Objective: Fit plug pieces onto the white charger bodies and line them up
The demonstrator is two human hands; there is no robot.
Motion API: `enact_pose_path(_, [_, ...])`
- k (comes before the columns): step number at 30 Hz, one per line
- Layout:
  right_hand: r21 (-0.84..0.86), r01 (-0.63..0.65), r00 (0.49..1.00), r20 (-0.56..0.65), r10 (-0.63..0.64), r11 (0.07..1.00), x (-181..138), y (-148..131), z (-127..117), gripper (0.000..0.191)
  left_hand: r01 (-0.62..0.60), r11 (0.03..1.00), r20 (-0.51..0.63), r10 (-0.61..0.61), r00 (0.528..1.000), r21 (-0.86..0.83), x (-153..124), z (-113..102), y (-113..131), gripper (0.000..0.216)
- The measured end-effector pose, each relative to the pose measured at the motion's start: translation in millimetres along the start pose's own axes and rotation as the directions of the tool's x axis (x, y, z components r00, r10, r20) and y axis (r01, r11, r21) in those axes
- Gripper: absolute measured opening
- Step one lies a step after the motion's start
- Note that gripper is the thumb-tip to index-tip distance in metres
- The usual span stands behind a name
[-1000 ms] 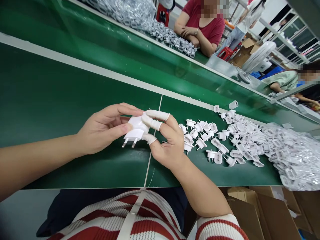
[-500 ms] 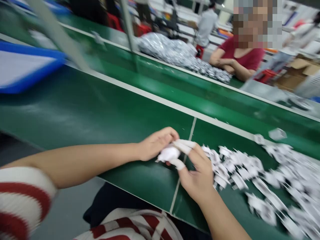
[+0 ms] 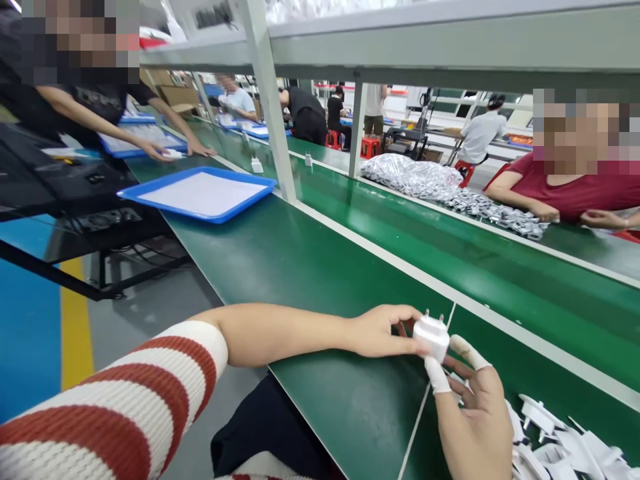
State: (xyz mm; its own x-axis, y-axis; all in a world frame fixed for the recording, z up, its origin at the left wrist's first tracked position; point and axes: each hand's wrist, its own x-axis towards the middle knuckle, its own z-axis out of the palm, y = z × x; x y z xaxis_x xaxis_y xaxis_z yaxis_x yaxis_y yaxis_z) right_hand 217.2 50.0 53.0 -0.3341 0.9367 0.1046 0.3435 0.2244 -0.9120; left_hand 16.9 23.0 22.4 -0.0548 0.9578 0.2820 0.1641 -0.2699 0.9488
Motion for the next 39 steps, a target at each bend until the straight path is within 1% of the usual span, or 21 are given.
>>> enact_pose_path(2, [0.020,0.056,0.998,0.026,-0.057,0.998,4.4,9.7,0.8,0.087,0.119,0.976,-0.143,-0.093,0.985,0.184,29.0,-12.8,-3.1,0.042])
enact_pose_path(3, [0.020,0.084,0.995,0.043,-0.085,0.996,4.9,12.7,1.0,0.085,0.169,0.952,-0.205,-0.118,0.972,0.256,46.0,-21.8,-4.4,0.039])
enact_pose_path(7, [-0.028,0.163,0.981,0.113,-0.158,0.986,-4.1,9.4,1.1,0.067,0.302,0.870,-0.389,-0.142,0.910,0.390,113.2,-65.2,-11.0,0.032])
enact_pose_path(10, [-0.056,0.179,0.977,0.129,-0.171,0.982,-12.9,2.2,2.5,0.058,0.415,0.793,-0.513,-0.153,0.845,0.446,148.3,-92.1,-21.0,0.030])
enact_pose_path(13, [-0.059,0.179,0.973,0.155,-0.169,0.982,-15.3,0.9,3.9,0.052,0.495,0.736,-0.578,-0.173,0.797,0.462,168.7,-108.3,-36.4,0.033])
enact_pose_path(16, [-0.087,0.130,0.979,0.170,-0.114,0.988,-13.9,3.6,3.9,0.052,0.530,0.711,-0.601,-0.189,0.777,0.461,178.3,-112.5,-50.6,0.036])
enact_pose_path(17, [-0.096,0.116,0.980,0.174,-0.098,0.989,-13.4,4.7,3.7,0.052,0.534,0.708,-0.609,-0.184,0.771,0.462,179.2,-111.8,-53.6,0.041])
enact_pose_path(19, [-0.100,0.118,0.978,0.183,-0.098,0.988,-12.6,6.6,3.4,0.052,0.529,0.705,-0.631,-0.148,0.762,0.473,175.7,-110.9,-55.5,0.060])
enact_pose_path(21, [-0.092,0.151,0.973,0.187,-0.132,0.984,-12.6,7.6,3.1,0.049,0.509,0.699,-0.652,-0.081,0.754,0.502,162.4,-116.9,-52.0,0.077])
enact_pose_path(22, [-0.088,0.166,0.971,0.189,-0.147,0.982,-13.0,7.6,2.9,0.048,0.495,0.693,-0.660,-0.037,0.750,0.524,150.9,-124.6,-48.1,0.080])
enact_pose_path(24, [-0.094,0.177,0.968,0.197,-0.156,0.980,-14.5,6.4,2.1,0.050,0.472,0.670,-0.678,0.063,0.732,0.572,117.0,-150.9,-36.1,0.075])
enact_pose_path(25, [-0.105,0.179,0.966,0.205,-0.155,0.978,-15.6,5.2,1.6,0.050,0.472,0.654,-0.695,0.116,0.710,0.591,94.8,-168.8,-28.2,0.070])
enact_pose_path(27, [-0.132,0.196,0.961,0.225,-0.163,0.972,-18.1,2.4,0.7,0.050,0.509,0.624,-0.752,0.203,0.627,0.593,42.5,-209.4,-9.4,0.063])
enact_pose_path(29, [-0.150,0.232,0.951,0.241,-0.192,0.961,-20.5,-0.1,0.4,0.047,0.566,0.603,-0.811,0.269,0.519,0.562,-15.5,-248.3,10.5,0.057])
enact_pose_path(30, [-0.147,0.259,0.944,0.250,-0.217,0.955,-21.7,-1.0,0.7,0.046,0.585,0.596,-0.827,0.290,0.482,0.550,-44.5,-264.8,19.6,0.059])
enact_pose_path(31, [-0.141,0.288,0.934,0.261,-0.245,0.947,-22.8,-1.5,1.2,0.045,0.597,0.590,-0.834,0.303,0.461,0.544,-72.3,-278.6,27.4,0.063])
enact_pose_path(32, [-0.135,0.314,0.924,0.272,-0.269,0.940,-23.8,-1.7,1.9,0.044,0.606,0.577,-0.833,0.317,0.453,0.548,-98.1,-289.7,33.7,0.066])
enact_pose_path(33, [-0.131,0.335,0.914,0.285,-0.288,0.933,-24.8,-1.6,2.8,0.043,0.607,0.532,-0.805,0.348,0.480,0.591,-121.1,-298.2,38.4,0.067])
enact_pose_path(35, [-0.135,0.365,0.898,0.311,-0.310,0.921,-26.2,-0.8,4.7,0.042,0.614,0.508,-0.797,0.357,0.488,0.604,-156.9,-309.0,43.0,0.069])
enact_pose_path(37, [-0.151,0.377,0.890,0.332,-0.312,0.914,-26.5,0.7,6.4,0.042,0.622,0.494,-0.794,0.355,0.493,0.607,-178.0,-314.2,42.8,0.072])
enact_pose_path(39, [-0.154,0.395,0.879,0.351,-0.324,0.905,-25.2,2.6,7.2,0.041,0.632,0.486,-0.797,0.343,0.497,0.603,-186.9,-316.0,39.4,0.070])
